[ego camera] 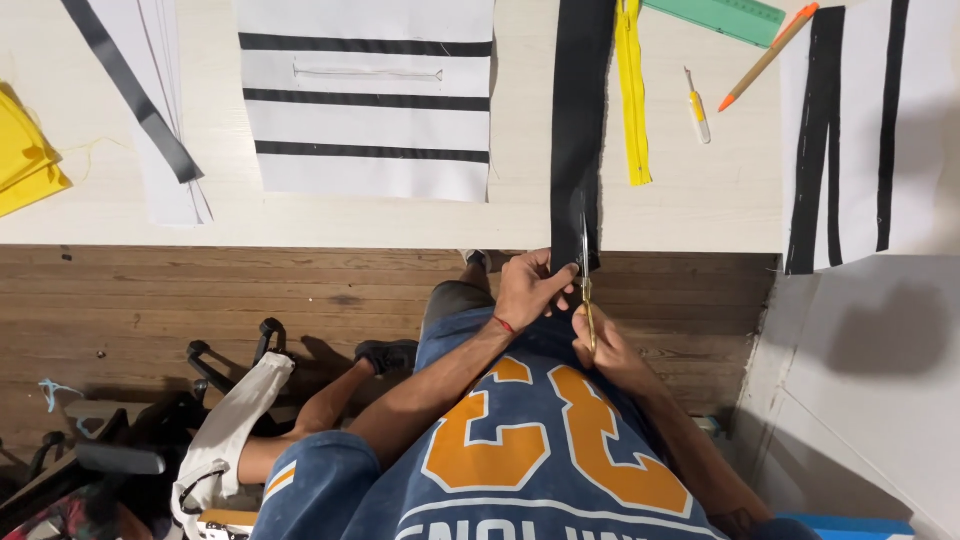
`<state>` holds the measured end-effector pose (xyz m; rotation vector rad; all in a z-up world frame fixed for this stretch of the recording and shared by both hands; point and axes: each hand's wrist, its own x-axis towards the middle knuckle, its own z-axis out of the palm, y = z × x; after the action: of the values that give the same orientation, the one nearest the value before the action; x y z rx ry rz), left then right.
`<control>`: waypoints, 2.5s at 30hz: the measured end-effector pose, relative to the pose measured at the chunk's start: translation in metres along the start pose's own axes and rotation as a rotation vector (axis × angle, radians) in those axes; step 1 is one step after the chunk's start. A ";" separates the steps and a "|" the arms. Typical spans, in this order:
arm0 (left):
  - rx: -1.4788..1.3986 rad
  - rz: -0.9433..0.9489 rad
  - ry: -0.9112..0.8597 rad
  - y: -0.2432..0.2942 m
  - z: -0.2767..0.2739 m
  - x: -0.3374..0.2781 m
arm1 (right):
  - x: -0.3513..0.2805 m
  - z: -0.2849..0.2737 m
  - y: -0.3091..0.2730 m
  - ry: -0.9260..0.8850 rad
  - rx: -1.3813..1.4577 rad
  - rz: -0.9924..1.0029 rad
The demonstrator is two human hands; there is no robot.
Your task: Cutting strips of black material and aligning them on a white template
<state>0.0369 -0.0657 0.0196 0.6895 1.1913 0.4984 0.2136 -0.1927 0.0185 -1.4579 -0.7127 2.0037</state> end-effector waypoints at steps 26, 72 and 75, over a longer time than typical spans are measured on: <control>0.046 0.072 -0.072 -0.020 -0.016 -0.010 | 0.016 -0.003 0.012 0.084 0.044 -0.014; 1.191 1.183 0.283 -0.002 -0.061 0.010 | 0.050 -0.007 -0.040 0.085 0.191 0.115; 1.226 1.459 0.065 0.015 -0.047 0.021 | 0.052 -0.014 -0.036 0.073 0.191 0.089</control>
<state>-0.0020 -0.0308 0.0067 2.6628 0.7601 0.9394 0.2180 -0.1289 0.0056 -1.4628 -0.4202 2.0119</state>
